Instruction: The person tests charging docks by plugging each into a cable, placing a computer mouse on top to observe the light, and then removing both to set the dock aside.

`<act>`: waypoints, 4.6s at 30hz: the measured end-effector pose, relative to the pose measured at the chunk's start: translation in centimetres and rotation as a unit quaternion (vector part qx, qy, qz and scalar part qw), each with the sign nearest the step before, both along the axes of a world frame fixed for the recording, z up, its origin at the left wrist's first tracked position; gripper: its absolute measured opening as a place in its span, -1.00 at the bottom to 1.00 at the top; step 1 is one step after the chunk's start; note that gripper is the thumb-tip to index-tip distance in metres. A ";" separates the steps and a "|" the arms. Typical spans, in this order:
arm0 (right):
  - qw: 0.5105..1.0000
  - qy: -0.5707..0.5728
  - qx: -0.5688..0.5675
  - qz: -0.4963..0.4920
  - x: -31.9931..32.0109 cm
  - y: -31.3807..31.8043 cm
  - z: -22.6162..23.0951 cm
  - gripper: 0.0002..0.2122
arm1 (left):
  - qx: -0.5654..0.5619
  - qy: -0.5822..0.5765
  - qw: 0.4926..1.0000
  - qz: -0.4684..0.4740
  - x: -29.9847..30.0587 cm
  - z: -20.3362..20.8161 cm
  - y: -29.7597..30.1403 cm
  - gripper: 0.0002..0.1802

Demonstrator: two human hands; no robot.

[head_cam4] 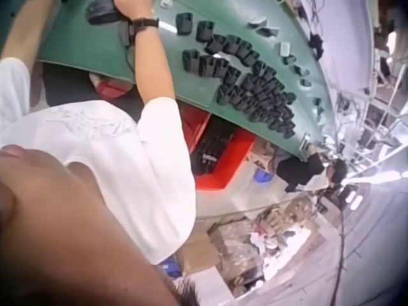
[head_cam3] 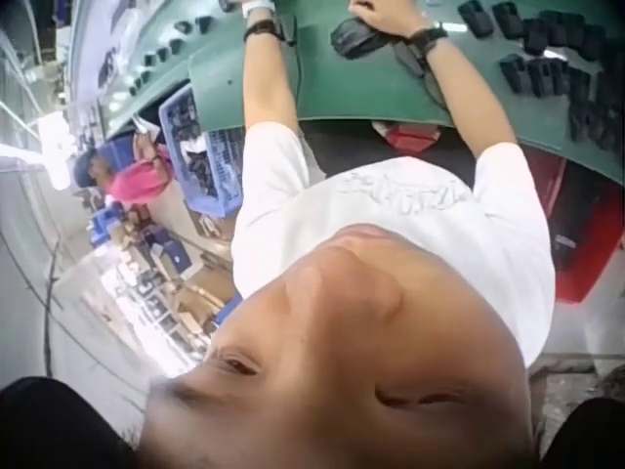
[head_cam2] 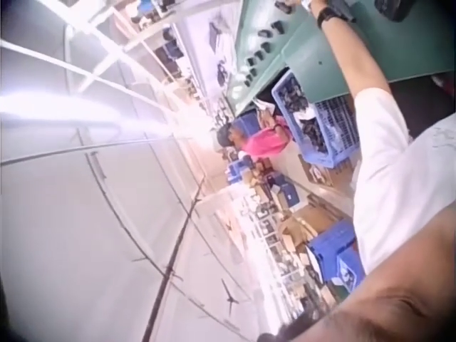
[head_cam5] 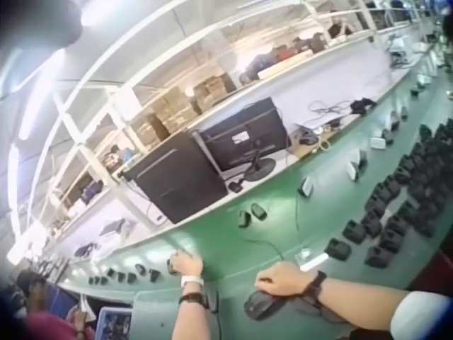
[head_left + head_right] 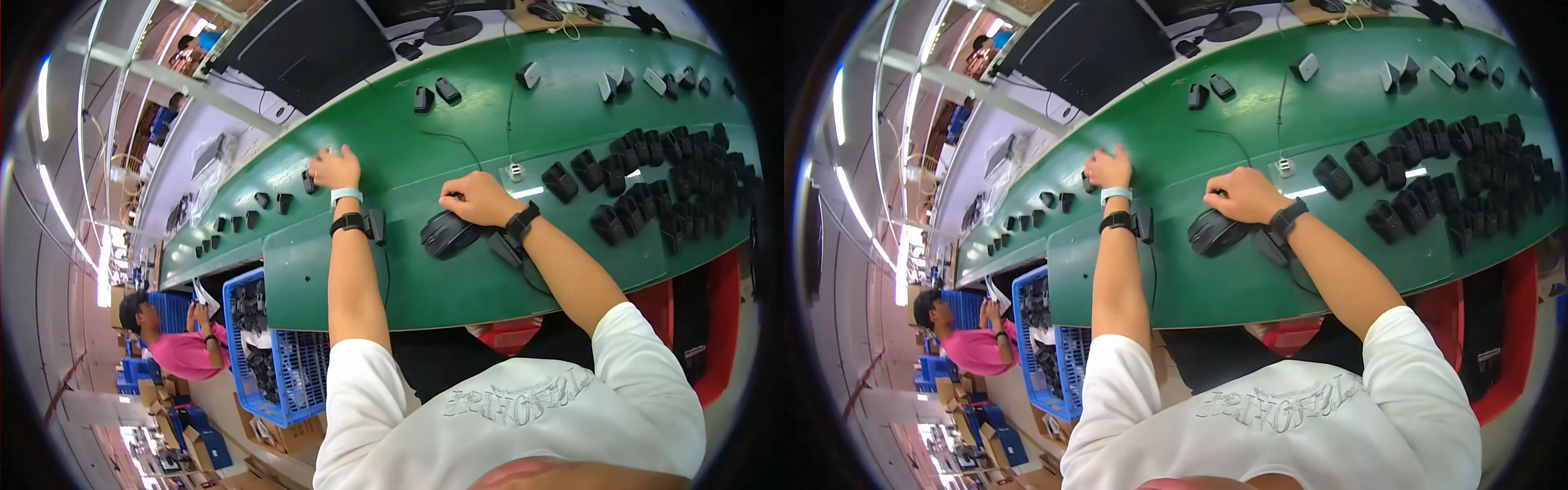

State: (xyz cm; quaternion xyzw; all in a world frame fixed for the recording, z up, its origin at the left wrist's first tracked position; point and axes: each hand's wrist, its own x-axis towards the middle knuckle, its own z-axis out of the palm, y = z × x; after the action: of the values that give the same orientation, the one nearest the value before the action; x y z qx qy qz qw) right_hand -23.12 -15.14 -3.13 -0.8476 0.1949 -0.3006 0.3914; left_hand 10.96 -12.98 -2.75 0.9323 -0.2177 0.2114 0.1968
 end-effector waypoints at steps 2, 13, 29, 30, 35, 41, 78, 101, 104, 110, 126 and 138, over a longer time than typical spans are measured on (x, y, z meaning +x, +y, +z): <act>0.999 0.041 0.000 0.014 -0.5 0.6 0.3 -0.77 | -0.083 -0.183 0.950 -0.240 -2.2 1.7 -3.2 -0.51; 1.000 -0.005 -0.014 0.018 -0.9 0.3 0.0 -0.81 | 0.192 0.097 0.899 -0.382 -11.1 0.7 -17.2 -0.31; 0.981 -0.181 0.014 -0.074 1.3 -0.1 0.3 -0.83 | -0.298 0.408 0.689 -0.519 -12.3 1.3 4.3 -0.39; 0.981 -0.179 0.037 -0.068 1.3 0.3 0.7 -0.83 | -0.332 0.387 0.676 -0.532 -12.4 1.0 5.2 -0.38; 0.984 -0.141 0.022 -0.111 0.4 0.0 0.5 -0.85 | -0.281 0.410 0.653 -0.571 -12.9 0.4 5.3 -0.35; 0.987 -0.125 -0.052 -0.092 -0.1 -0.1 -0.4 -0.84 | -0.270 0.441 0.620 -0.590 -13.7 0.0 5.4 -0.40; 0.970 0.100 -0.094 0.201 -0.2 2.4 2.5 -0.28 | -0.487 0.689 0.339 -0.416 -10.8 -0.6 5.5 -0.72; 0.885 -0.215 0.411 -0.041 -0.5 -0.6 -0.9 -0.57 | -0.286 0.592 0.543 -0.523 -16.8 0.9 5.4 -0.41; 0.838 -0.257 0.481 0.024 -1.2 -2.3 -2.1 -0.62 | -0.293 0.546 0.586 -0.522 -17.2 0.7 4.6 -0.43; 0.721 -0.356 0.582 0.120 1.9 -1.4 -1.7 -0.67 | -0.344 0.600 0.531 -0.490 -14.4 0.5 6.3 -0.46; 0.764 -0.337 0.544 0.080 -0.1 -1.1 -0.5 -0.59 | -0.295 0.552 0.579 -0.522 -16.7 0.8 5.4 -0.48; 0.851 -0.291 0.436 0.019 -0.1 -1.5 -1.1 -0.43 | -0.282 0.552 0.580 -0.528 -16.5 0.2 4.6 -0.47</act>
State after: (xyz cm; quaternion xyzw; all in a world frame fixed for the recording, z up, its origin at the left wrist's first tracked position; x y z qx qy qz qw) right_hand -23.27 -16.61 -4.18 -0.4673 0.1669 -0.4107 0.7649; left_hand -5.56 -8.35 -2.54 0.4871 -0.4509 -0.4346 0.6087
